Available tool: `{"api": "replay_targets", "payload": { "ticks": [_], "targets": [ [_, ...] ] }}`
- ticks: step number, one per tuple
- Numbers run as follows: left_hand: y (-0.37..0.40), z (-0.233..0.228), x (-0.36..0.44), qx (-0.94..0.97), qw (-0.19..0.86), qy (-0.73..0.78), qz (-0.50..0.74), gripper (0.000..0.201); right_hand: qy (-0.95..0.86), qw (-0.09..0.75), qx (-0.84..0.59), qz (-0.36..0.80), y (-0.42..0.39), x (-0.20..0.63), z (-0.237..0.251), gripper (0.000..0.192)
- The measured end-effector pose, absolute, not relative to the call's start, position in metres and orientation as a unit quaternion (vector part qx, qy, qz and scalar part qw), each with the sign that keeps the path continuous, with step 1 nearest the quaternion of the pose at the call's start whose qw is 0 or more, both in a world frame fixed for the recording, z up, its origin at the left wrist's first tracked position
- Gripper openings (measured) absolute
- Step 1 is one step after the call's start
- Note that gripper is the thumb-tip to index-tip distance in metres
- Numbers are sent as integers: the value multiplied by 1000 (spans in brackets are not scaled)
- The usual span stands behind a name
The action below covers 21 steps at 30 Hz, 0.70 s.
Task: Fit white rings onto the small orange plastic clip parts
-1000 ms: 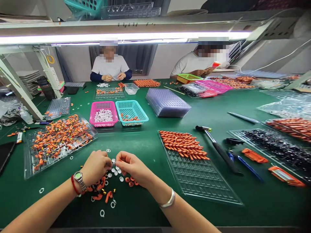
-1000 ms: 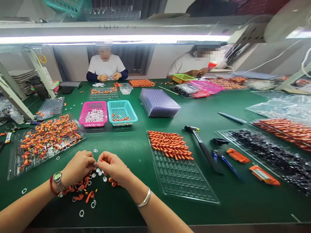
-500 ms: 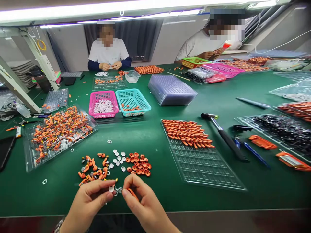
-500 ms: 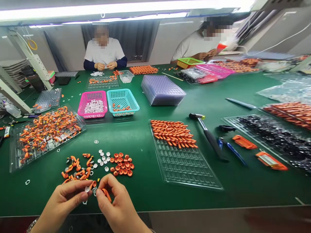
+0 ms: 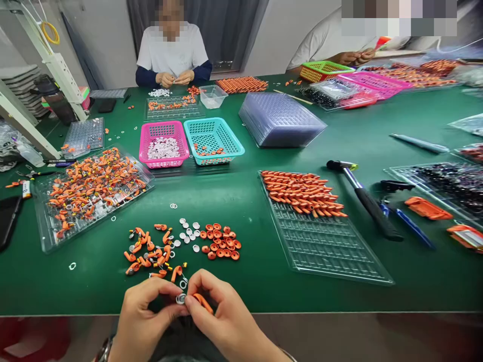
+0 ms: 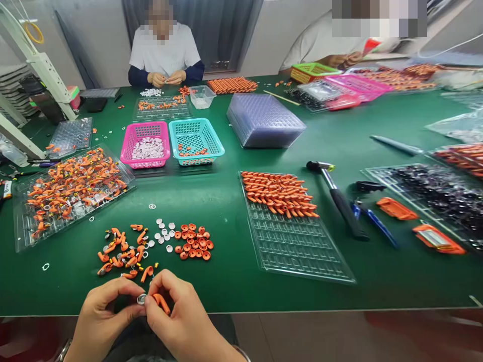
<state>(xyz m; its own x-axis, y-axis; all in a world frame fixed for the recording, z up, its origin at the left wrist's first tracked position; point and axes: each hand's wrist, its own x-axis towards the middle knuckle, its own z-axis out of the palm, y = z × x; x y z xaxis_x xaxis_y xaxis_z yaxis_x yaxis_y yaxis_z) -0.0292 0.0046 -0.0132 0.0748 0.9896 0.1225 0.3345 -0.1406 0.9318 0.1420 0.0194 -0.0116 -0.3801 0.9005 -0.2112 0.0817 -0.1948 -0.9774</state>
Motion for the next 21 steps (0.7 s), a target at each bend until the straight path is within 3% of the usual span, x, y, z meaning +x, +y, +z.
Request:
{"api": "replay_targets", "payload": {
  "ticks": [21],
  "targets": [
    [6,-9,-28,675,334,493,436,17,-551,308,-428,647,20,144,-10,13]
  ]
}}
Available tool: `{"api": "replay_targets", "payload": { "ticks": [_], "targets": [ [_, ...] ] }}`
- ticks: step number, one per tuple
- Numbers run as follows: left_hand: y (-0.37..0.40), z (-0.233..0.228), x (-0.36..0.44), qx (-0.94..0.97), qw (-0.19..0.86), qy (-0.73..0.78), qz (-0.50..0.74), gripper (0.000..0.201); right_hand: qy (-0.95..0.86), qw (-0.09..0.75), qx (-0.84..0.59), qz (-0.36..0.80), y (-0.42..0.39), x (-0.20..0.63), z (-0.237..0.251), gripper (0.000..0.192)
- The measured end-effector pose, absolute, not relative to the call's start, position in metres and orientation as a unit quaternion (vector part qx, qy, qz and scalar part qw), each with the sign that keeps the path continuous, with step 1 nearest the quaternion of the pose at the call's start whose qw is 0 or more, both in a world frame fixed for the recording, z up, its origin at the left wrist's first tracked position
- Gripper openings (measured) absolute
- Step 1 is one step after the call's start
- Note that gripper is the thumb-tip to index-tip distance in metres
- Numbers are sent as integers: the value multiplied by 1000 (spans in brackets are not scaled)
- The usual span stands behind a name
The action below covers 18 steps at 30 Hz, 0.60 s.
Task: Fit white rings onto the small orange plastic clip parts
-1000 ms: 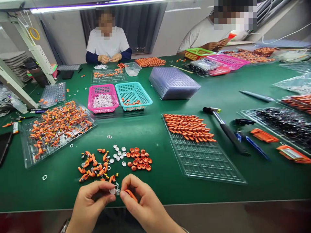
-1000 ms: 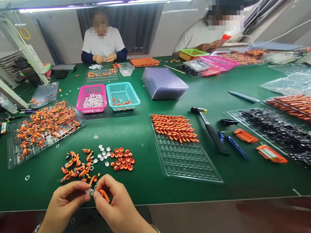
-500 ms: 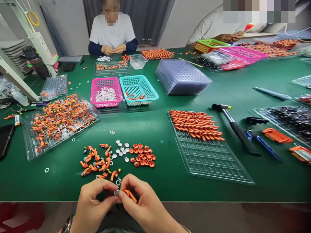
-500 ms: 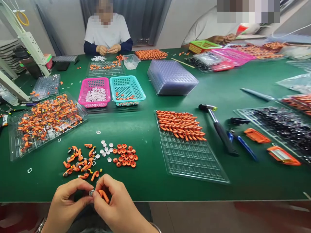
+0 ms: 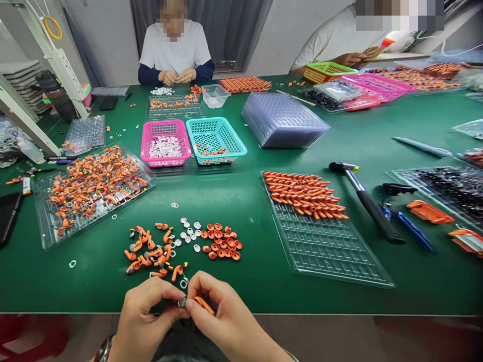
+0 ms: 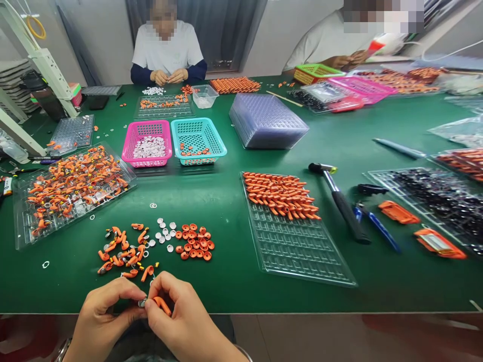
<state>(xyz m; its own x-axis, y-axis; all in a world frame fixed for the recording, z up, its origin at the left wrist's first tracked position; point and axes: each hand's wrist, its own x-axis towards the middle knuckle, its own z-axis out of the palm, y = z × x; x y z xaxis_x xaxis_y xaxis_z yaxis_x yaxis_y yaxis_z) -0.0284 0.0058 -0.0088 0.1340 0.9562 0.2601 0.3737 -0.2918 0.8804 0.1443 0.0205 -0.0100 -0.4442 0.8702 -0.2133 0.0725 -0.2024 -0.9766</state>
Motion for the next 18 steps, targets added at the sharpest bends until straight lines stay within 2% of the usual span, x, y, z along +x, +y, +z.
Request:
{"api": "replay_targets", "payload": {
  "ticks": [11,18],
  "targets": [
    [6,-8,-27,677,340,492,429,17,-546,305,-430,651,20,144,-9,11],
    [1,-8,-28,676,336,497,428,24,-570,304,-433,629,21,144,-10,12]
  ]
}}
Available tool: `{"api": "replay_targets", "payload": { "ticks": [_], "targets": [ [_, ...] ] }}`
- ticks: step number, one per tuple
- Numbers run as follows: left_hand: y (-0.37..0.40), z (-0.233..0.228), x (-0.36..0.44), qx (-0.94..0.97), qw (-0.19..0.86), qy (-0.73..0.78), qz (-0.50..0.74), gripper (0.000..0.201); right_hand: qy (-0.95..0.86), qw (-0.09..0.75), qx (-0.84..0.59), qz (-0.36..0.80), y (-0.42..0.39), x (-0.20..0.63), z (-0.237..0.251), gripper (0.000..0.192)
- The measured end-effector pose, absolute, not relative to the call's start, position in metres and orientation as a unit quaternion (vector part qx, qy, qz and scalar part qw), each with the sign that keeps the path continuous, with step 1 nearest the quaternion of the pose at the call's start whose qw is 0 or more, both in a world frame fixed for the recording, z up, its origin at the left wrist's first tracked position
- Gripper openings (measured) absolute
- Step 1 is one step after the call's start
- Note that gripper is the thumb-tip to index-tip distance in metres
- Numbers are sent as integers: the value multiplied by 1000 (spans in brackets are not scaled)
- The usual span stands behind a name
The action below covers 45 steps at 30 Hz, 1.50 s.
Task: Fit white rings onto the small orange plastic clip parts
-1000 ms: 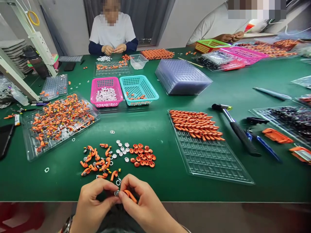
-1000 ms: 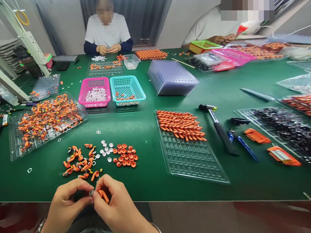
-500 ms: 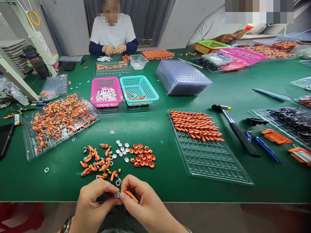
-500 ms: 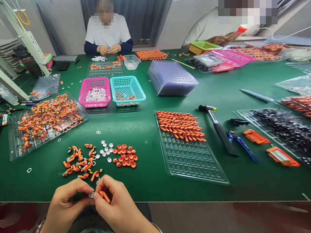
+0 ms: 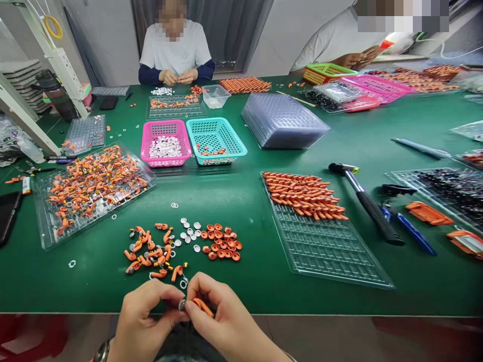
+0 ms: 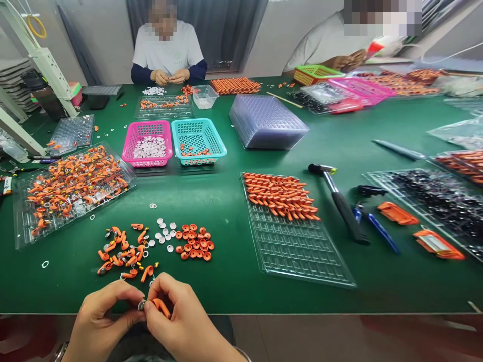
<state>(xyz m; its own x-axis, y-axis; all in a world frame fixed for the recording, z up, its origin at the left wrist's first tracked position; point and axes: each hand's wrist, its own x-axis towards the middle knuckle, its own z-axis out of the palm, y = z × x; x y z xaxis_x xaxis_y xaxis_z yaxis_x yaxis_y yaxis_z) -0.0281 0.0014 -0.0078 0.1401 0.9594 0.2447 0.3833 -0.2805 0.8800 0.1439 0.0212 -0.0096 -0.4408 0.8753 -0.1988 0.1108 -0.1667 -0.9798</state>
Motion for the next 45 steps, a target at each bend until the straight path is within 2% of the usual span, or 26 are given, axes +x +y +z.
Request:
{"api": "replay_targets", "payload": {
  "ticks": [4,9,14,19,34,38,45],
  "targets": [
    [-3,-8,-30,661,352,492,444,35,-565,311,-432,631,18,145,-14,12],
    [-5,-6,-31,644,364,485,467,35,-574,336,-418,619,14,146,-15,3],
    [-12,-6,-23,592,388,490,509,21,-635,387,-396,539,12,145,-15,10],
    [-15,-6,-15,523,422,507,539,11,-642,419,-388,512,10,144,-16,11],
    [-11,-8,-14,550,429,481,531,14,-634,379,-381,556,11,158,-12,8],
    [-9,-7,-15,524,428,501,540,15,-590,375,-372,611,11,158,-15,9],
    [3,-8,-30,524,524,479,471,30,-390,405,-340,753,11,155,-26,34]
  ]
}}
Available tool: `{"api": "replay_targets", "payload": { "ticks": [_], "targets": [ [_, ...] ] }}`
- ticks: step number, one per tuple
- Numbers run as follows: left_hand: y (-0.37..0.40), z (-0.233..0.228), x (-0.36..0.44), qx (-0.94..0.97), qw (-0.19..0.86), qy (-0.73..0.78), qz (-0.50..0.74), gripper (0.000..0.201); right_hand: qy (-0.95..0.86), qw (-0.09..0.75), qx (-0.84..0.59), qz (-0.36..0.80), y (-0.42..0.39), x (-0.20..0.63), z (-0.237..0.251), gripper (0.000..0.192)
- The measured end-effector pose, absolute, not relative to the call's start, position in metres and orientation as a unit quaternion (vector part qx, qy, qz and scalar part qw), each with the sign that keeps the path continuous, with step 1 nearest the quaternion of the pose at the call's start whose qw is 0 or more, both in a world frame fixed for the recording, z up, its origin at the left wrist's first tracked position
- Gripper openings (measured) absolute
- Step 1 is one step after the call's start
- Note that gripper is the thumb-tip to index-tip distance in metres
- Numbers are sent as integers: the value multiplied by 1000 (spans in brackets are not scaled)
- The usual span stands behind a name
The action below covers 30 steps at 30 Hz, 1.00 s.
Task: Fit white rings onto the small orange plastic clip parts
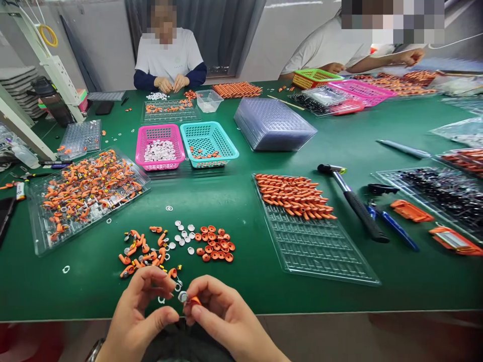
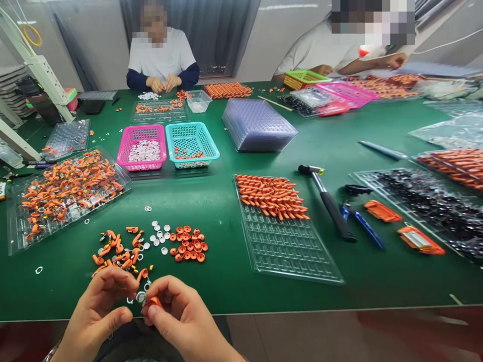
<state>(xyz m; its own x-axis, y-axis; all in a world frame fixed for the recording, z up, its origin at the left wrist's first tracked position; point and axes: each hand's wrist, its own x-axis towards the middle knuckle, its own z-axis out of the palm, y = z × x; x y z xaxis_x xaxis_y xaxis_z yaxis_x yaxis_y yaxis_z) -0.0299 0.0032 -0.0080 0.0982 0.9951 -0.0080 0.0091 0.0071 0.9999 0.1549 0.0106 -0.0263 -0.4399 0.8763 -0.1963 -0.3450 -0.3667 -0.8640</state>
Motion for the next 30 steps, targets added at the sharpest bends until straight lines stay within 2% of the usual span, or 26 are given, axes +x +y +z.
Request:
{"api": "replay_targets", "payload": {
  "ticks": [4,12,14,17,18,24,30],
  "targets": [
    [8,-8,-32,532,542,496,421,21,-370,397,-335,770,13,154,-26,39],
    [12,-1,-27,681,428,469,366,10,-419,384,-383,728,10,159,-20,45],
    [25,3,-28,737,372,463,323,9,-449,405,-402,687,10,167,-22,41],
    [55,7,-23,833,232,442,240,14,-488,450,-428,614,11,181,-24,34],
    [67,7,-19,844,219,435,227,14,-495,458,-431,599,11,185,-25,32],
    [117,-3,13,892,212,365,160,22,-468,448,-456,610,6,192,-39,31],
    [117,-3,18,905,189,359,129,23,-501,419,-478,587,6,199,-41,30]
  ]
}}
